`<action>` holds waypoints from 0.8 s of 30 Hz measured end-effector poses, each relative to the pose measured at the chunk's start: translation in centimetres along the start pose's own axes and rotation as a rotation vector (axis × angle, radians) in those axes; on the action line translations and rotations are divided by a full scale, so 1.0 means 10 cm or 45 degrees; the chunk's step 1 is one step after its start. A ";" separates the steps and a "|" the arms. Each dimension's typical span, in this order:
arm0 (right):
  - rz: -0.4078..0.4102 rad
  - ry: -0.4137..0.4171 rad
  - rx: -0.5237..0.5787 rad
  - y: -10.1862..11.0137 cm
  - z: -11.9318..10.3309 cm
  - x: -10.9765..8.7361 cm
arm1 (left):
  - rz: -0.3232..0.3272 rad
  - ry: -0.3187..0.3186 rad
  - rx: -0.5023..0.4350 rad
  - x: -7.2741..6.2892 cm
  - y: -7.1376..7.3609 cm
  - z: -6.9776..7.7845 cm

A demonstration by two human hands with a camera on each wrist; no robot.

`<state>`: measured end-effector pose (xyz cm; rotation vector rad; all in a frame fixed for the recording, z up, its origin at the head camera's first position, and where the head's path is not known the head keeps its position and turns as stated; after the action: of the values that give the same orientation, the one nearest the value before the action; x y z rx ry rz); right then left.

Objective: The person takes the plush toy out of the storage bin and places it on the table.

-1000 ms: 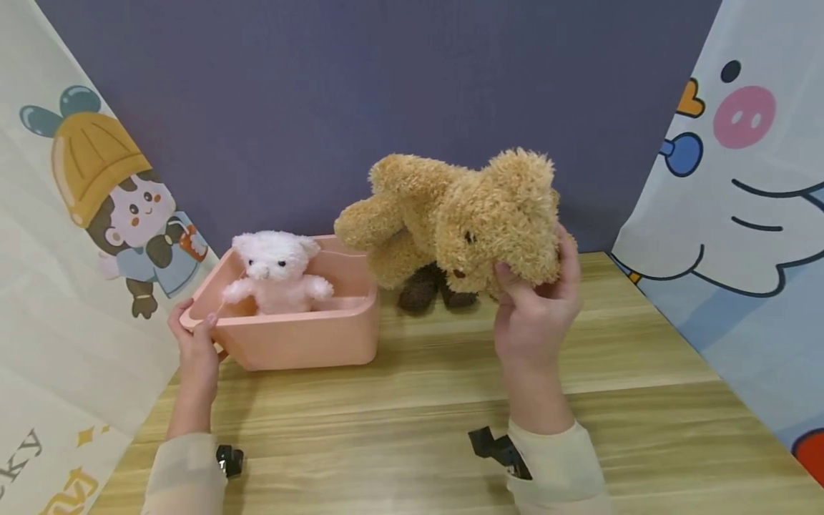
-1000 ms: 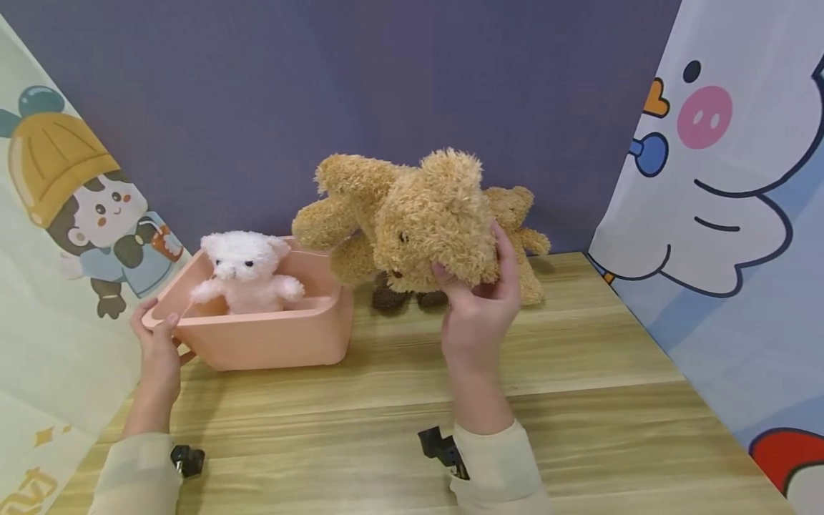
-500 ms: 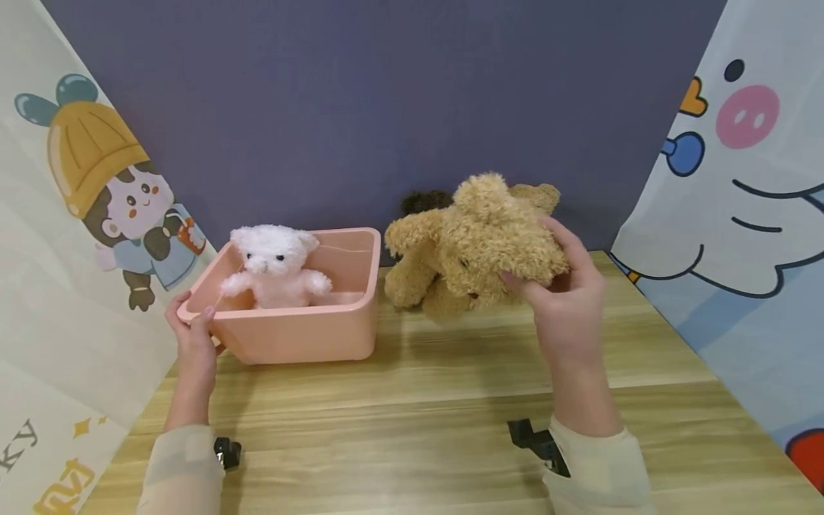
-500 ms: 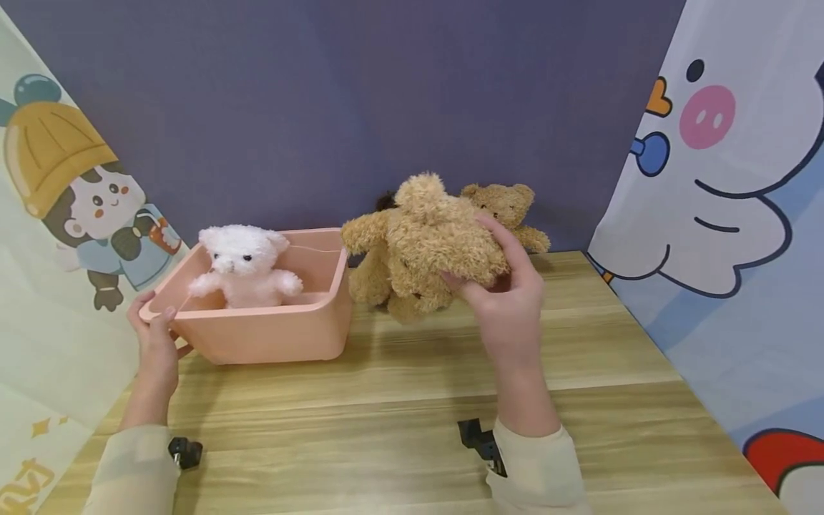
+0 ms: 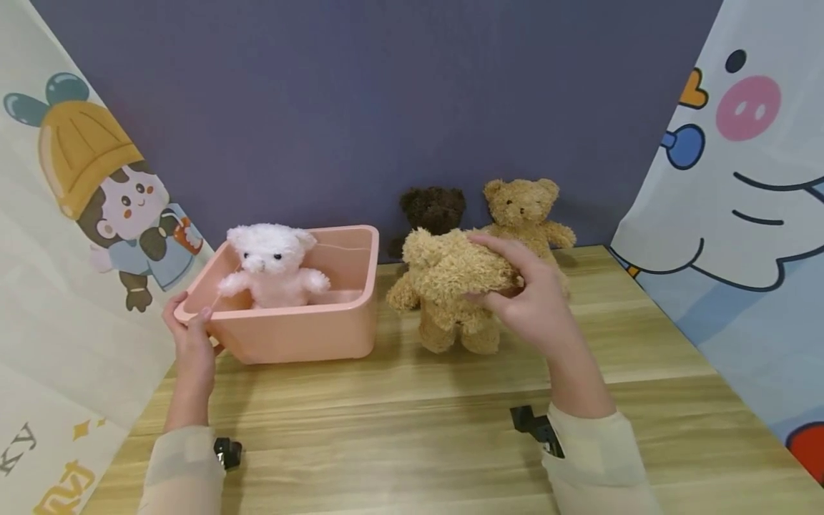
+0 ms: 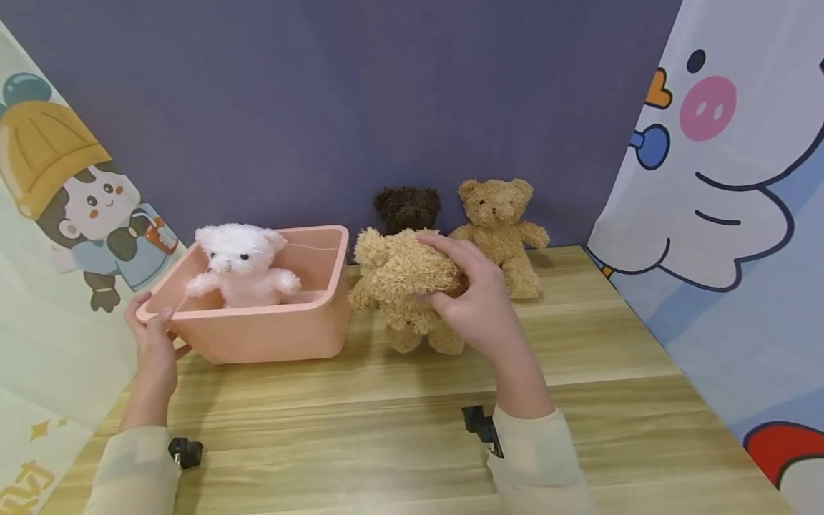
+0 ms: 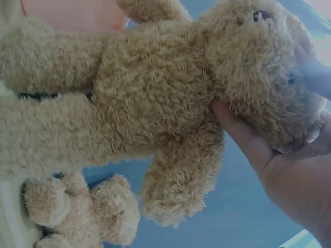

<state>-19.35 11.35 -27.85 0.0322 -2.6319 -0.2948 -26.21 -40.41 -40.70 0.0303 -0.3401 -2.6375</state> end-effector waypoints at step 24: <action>-0.090 -0.353 -0.013 -0.18 0.49 0.07 | -0.014 -0.008 -0.016 0.00 -0.01 0.02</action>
<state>-22.29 10.53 -32.13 0.0866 -2.9087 -0.3591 -26.24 -40.24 -40.59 0.0196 -0.3268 -2.6514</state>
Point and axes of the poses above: each hand's wrist, its own x-axis towards the middle knuckle, its own y-axis out of the back of the hand, z = x × y, the point moved 5 cm from there along x, towards the middle knuckle, and after that the axes turned 13 degrees about x, right-handed, at the moved point
